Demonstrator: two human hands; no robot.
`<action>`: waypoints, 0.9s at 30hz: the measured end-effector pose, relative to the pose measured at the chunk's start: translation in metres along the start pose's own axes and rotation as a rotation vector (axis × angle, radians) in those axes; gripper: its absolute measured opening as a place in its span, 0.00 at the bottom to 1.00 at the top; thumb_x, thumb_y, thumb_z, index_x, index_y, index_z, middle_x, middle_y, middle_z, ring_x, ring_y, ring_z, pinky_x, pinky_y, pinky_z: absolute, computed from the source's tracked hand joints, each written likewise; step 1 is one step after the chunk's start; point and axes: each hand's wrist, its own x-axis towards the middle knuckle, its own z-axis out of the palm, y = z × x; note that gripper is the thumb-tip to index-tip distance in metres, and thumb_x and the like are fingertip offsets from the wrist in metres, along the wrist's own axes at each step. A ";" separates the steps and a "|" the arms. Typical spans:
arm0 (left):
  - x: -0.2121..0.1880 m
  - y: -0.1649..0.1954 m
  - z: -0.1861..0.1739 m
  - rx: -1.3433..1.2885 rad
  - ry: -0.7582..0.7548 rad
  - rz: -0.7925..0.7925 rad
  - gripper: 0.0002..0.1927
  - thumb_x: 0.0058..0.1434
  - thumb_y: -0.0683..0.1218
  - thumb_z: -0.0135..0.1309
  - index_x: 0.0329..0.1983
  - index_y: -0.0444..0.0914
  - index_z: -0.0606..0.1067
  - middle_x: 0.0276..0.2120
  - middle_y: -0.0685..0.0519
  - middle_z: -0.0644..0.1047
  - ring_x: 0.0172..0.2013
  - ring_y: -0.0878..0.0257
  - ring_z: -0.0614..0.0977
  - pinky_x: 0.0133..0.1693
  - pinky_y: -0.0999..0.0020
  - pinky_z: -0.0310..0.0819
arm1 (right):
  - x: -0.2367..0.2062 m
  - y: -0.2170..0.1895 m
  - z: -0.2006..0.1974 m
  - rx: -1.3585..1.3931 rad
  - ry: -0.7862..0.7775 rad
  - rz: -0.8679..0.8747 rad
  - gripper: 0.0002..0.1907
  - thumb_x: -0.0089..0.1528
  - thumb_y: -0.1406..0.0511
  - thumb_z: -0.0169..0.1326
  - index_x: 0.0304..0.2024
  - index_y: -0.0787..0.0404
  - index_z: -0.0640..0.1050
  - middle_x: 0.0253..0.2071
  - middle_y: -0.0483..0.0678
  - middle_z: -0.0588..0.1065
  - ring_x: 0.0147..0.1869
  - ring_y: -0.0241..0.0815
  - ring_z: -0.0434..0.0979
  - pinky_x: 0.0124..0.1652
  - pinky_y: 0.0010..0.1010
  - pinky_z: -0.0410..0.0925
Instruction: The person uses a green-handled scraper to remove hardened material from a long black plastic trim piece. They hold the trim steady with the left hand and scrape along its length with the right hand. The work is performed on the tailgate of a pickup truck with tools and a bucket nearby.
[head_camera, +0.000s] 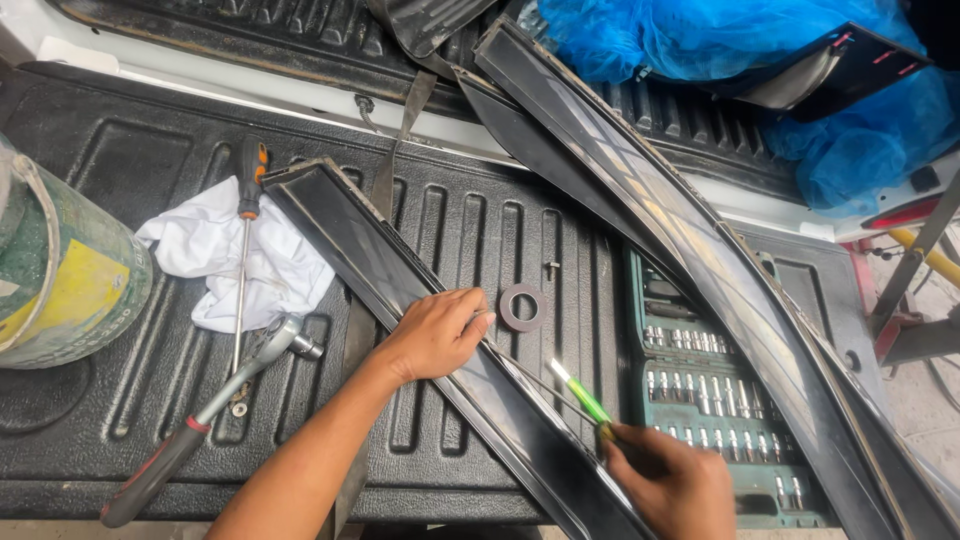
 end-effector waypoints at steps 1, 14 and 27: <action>0.000 0.001 0.001 0.009 -0.005 0.001 0.13 0.68 0.52 0.46 0.35 0.37 0.70 0.32 0.45 0.78 0.36 0.46 0.80 0.39 0.50 0.72 | -0.001 0.002 0.000 -0.028 -0.019 0.047 0.15 0.52 0.57 0.71 0.39 0.53 0.88 0.26 0.49 0.85 0.30 0.39 0.85 0.36 0.30 0.76; -0.003 0.007 0.001 0.006 0.015 0.012 0.14 0.68 0.53 0.46 0.35 0.37 0.69 0.33 0.44 0.78 0.37 0.43 0.80 0.40 0.49 0.71 | -0.005 0.000 -0.006 0.018 0.000 -0.033 0.16 0.51 0.58 0.71 0.41 0.53 0.88 0.29 0.46 0.86 0.31 0.35 0.89 0.38 0.27 0.78; -0.007 0.005 -0.005 -0.026 0.001 -0.032 0.14 0.68 0.53 0.47 0.36 0.38 0.70 0.33 0.45 0.79 0.37 0.45 0.81 0.40 0.50 0.72 | -0.011 -0.024 -0.008 -0.025 0.047 -0.171 0.14 0.51 0.57 0.69 0.39 0.50 0.87 0.30 0.44 0.86 0.32 0.36 0.88 0.36 0.28 0.78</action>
